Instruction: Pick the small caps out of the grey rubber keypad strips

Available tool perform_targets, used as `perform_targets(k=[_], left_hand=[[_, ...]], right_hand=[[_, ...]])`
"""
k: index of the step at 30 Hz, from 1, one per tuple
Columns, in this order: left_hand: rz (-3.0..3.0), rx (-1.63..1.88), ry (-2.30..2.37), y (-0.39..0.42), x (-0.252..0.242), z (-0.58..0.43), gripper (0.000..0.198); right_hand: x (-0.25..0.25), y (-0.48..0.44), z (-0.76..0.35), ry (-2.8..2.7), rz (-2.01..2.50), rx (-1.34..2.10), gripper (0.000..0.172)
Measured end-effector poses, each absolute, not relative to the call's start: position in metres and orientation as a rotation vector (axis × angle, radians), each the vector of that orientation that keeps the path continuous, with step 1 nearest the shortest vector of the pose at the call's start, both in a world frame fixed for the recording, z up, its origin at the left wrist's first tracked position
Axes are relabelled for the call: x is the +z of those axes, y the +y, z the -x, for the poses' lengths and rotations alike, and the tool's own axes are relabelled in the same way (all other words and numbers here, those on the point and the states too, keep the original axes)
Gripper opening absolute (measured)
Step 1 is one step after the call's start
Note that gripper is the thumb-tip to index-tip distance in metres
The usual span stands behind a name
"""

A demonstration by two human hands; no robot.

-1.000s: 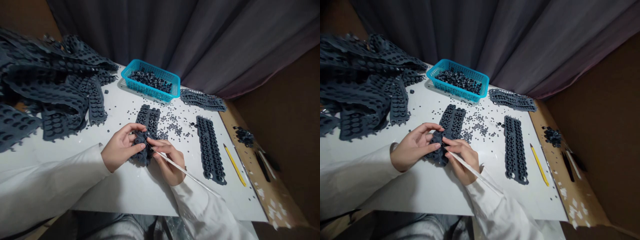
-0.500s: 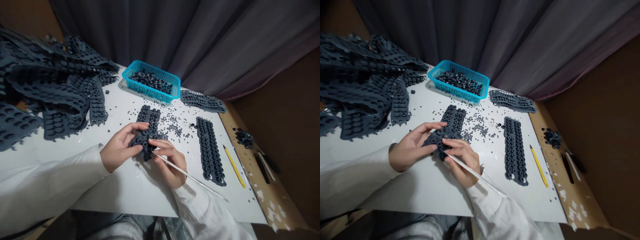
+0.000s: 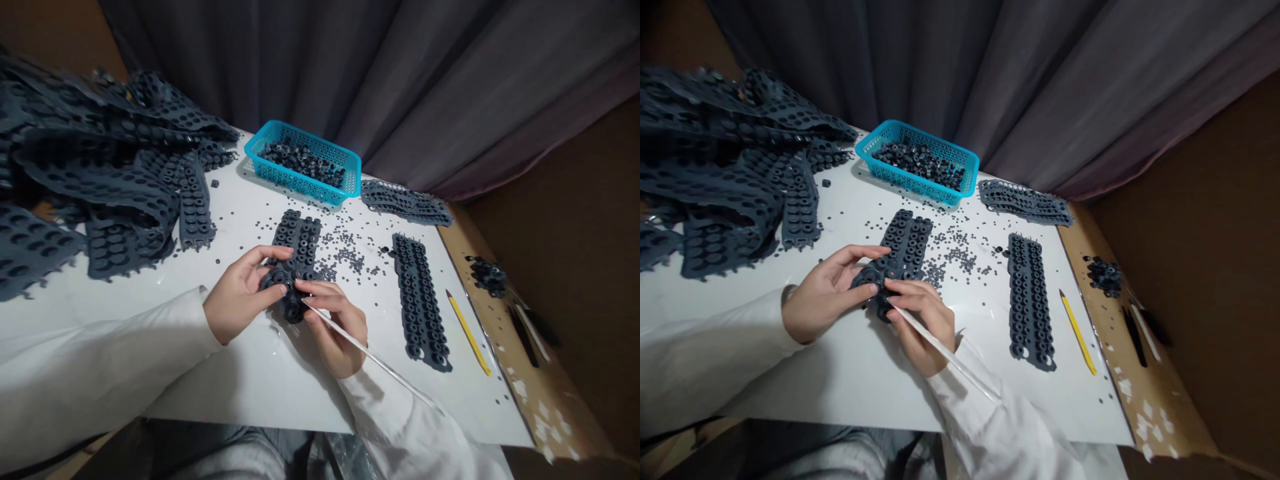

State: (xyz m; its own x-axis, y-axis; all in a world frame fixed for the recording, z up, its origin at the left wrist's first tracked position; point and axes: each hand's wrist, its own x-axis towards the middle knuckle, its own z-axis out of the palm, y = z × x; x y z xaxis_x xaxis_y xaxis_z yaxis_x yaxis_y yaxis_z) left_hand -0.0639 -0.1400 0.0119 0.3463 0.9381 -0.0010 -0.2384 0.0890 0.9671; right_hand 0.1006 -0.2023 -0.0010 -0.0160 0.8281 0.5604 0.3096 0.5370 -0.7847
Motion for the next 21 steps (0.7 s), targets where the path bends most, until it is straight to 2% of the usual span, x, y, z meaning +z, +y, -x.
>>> perform_targets(k=[8,16,21], left_hand=[[-1.150,1.025,0.830,-0.1400,0.0094,0.0635,0.032],[-1.135,1.012,0.792,-0.1413,0.0115,0.0652,0.027],[-1.133,0.999,0.804,-0.1415,0.0136,0.0653,0.030]], right_hand=[[0.0053,-0.2038,-0.0989,-1.633,1.016,0.497,0.009],[-0.0013,-0.2060,-0.0999,-1.566,1.046,0.627,0.013],[0.0017,-0.2051,-0.1001,-1.627,1.048,0.512,0.013]])
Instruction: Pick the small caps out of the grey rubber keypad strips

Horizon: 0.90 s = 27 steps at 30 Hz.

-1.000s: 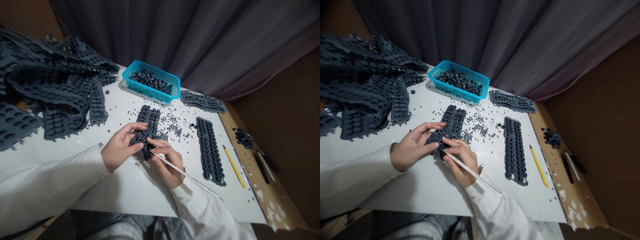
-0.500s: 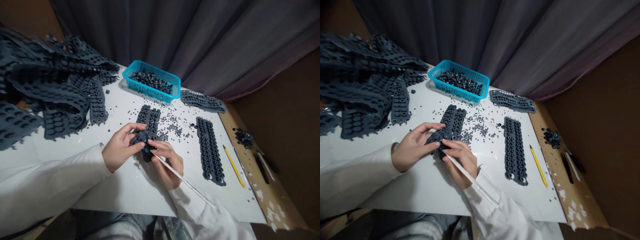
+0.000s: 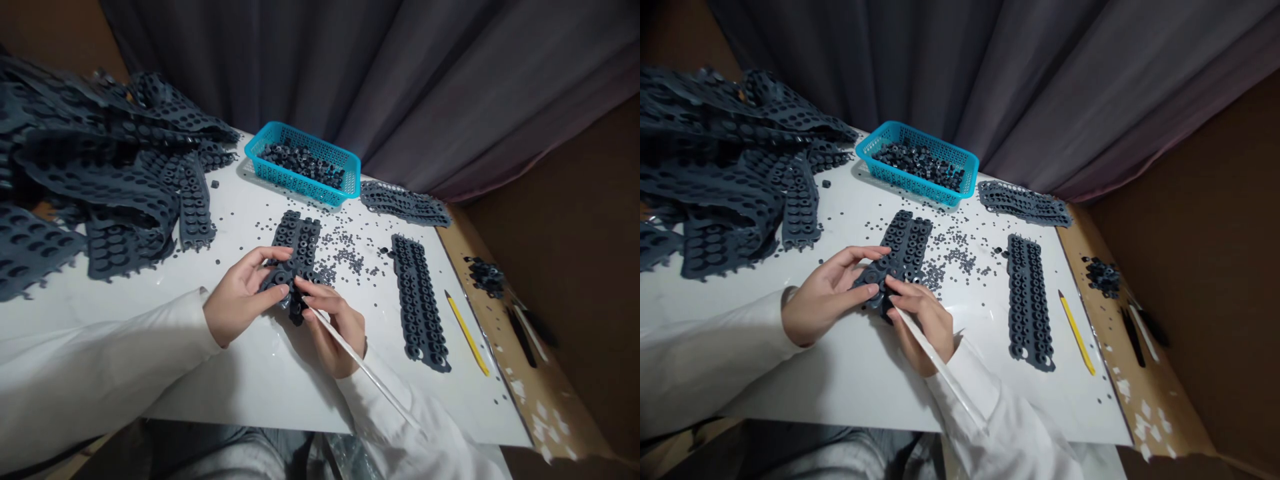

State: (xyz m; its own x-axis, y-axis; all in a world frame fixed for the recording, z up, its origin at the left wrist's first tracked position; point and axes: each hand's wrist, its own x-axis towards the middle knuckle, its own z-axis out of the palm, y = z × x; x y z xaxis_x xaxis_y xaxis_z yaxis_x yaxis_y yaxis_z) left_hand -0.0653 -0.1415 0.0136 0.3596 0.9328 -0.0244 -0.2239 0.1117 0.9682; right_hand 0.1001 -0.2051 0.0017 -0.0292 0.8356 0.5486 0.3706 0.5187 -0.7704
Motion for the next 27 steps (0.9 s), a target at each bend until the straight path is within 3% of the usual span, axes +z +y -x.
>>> perform_targets(k=[8,17,27], left_hand=[[-0.935,1.015,0.945,-0.142,0.012,0.060,0.047],[-0.576,0.869,1.044,-0.138,0.020,0.059,0.050],[-0.906,0.836,0.903,-0.138,0.010,0.063,0.045]], right_hand=[[0.001,-0.206,-0.098,-1.608,1.066,0.592,0.011],[-0.001,-0.203,-0.101,-1.642,1.067,0.637,0.012],[-0.003,-0.201,-0.103,-1.555,1.033,0.615,0.011]])
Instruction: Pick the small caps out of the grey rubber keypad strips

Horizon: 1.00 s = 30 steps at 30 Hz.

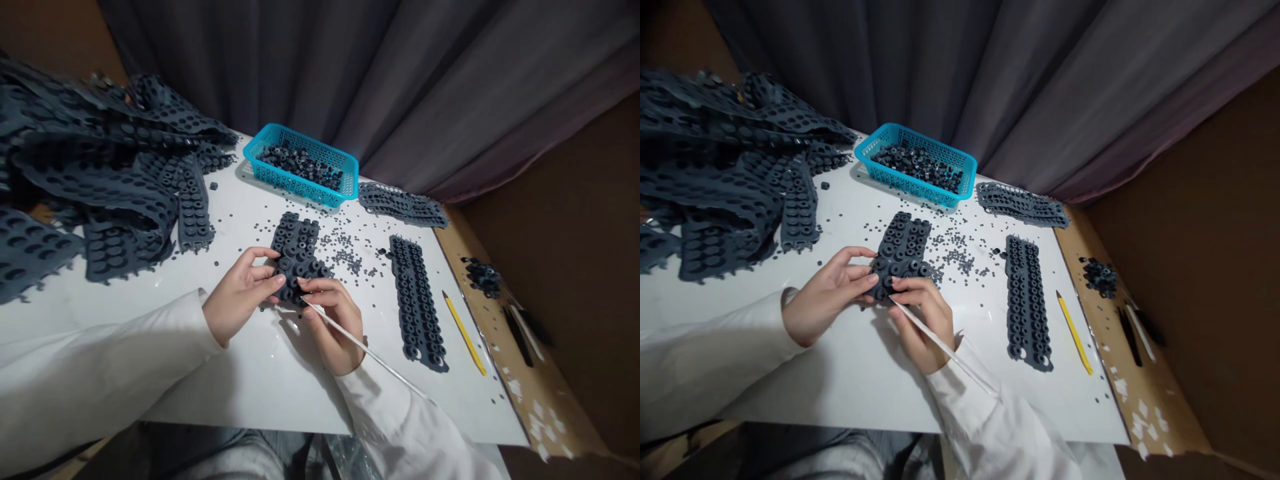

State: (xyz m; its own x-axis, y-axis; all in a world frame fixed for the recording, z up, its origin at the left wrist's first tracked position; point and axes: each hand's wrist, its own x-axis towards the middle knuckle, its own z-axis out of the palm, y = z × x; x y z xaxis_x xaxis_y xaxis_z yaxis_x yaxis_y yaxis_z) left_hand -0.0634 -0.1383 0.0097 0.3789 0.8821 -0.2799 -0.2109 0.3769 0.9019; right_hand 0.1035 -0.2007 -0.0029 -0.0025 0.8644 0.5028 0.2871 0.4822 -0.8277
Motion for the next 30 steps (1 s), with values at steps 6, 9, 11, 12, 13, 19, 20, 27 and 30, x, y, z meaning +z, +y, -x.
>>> perform_targets(k=[6,9,11,12,13,19,20,27,30], left_hand=[[-1.102,0.934,0.764,-0.142,0.008,0.064,0.034],[-1.138,0.965,0.756,-0.144,0.006,0.066,0.041],[-1.191,0.967,0.757,-0.145,0.007,0.067,0.031],[-1.214,0.967,0.765,-0.145,0.009,0.067,0.025],[-1.226,0.971,0.775,-0.145,0.010,0.067,0.021],[-0.996,0.991,0.793,-0.145,0.017,0.060,0.024],[-0.957,0.974,0.803,-0.145,0.017,0.059,0.026],[-0.880,0.891,0.896,-0.143,0.018,0.061,0.027],[-0.890,0.875,0.936,-0.143,0.020,0.061,0.028]], right_hand=[[0.000,-0.204,-0.105,-1.461,0.943,0.696,0.014],[0.001,-0.206,-0.105,-1.441,0.941,0.708,0.013],[0.001,-0.206,-0.105,-1.440,0.946,0.695,0.012],[0.002,-0.206,-0.105,-1.442,0.945,0.690,0.012],[0.002,-0.206,-0.105,-1.444,0.942,0.688,0.012],[0.003,-0.205,-0.104,-1.426,0.964,0.713,0.011],[0.003,-0.204,-0.103,-1.427,0.970,0.718,0.011],[0.003,-0.204,-0.104,-1.475,0.962,0.731,0.013],[0.002,-0.203,-0.106,-1.532,0.966,0.700,0.015]])
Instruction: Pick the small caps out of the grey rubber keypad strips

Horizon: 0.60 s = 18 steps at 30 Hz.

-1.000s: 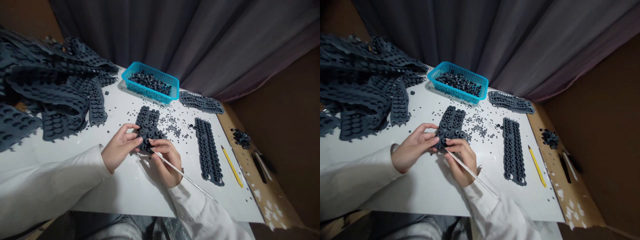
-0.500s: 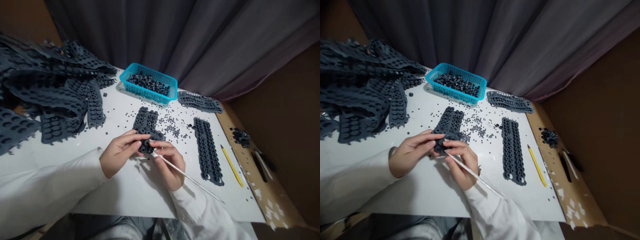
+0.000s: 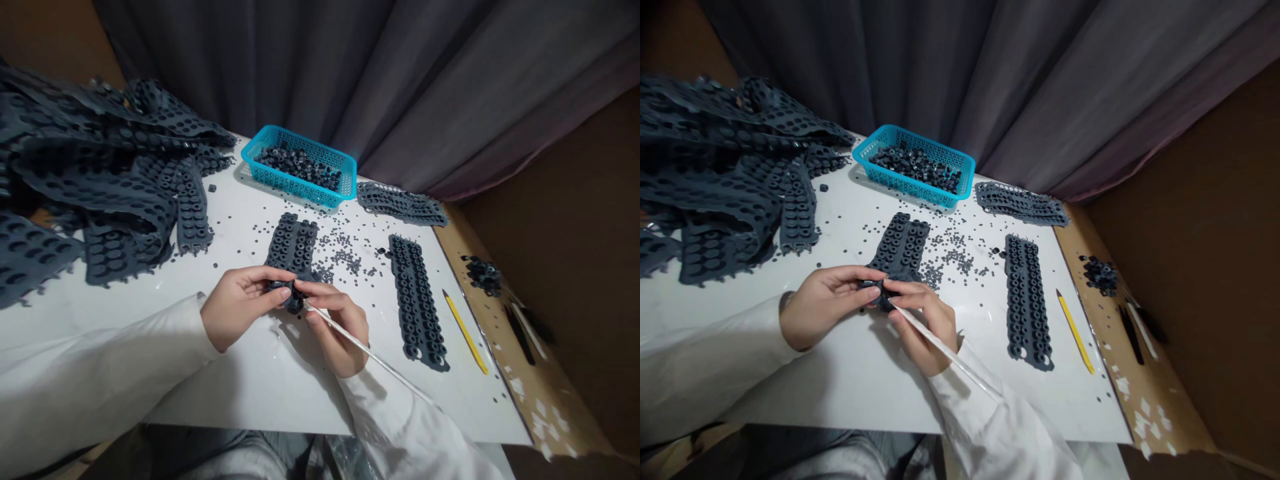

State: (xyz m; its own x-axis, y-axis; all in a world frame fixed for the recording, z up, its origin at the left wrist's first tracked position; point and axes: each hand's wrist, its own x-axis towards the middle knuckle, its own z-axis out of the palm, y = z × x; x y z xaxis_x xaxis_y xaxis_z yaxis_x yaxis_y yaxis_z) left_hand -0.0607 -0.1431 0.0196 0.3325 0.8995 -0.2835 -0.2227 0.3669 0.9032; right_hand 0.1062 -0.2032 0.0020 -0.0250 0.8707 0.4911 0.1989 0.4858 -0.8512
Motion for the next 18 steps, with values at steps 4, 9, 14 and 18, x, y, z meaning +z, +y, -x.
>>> perform_targets(k=[4,9,14,18], left_hand=[[-0.892,0.851,0.967,-0.1436,0.0211,0.0609,0.029],[-0.909,0.832,0.968,-0.1423,0.0217,0.0612,0.027],[-0.958,0.839,0.963,-0.1404,0.0198,0.0621,0.024],[-0.962,0.861,0.963,-0.1414,0.0182,0.0623,0.024]], right_hand=[[0.0020,-0.2023,-0.1070,-1.574,0.967,0.668,0.015],[0.0048,-0.2022,-0.1033,-1.455,0.959,0.750,0.008],[0.0048,-0.2022,-0.1030,-1.443,0.966,0.772,0.008],[0.0025,-0.2017,-0.1052,-1.527,0.972,0.715,0.009]])
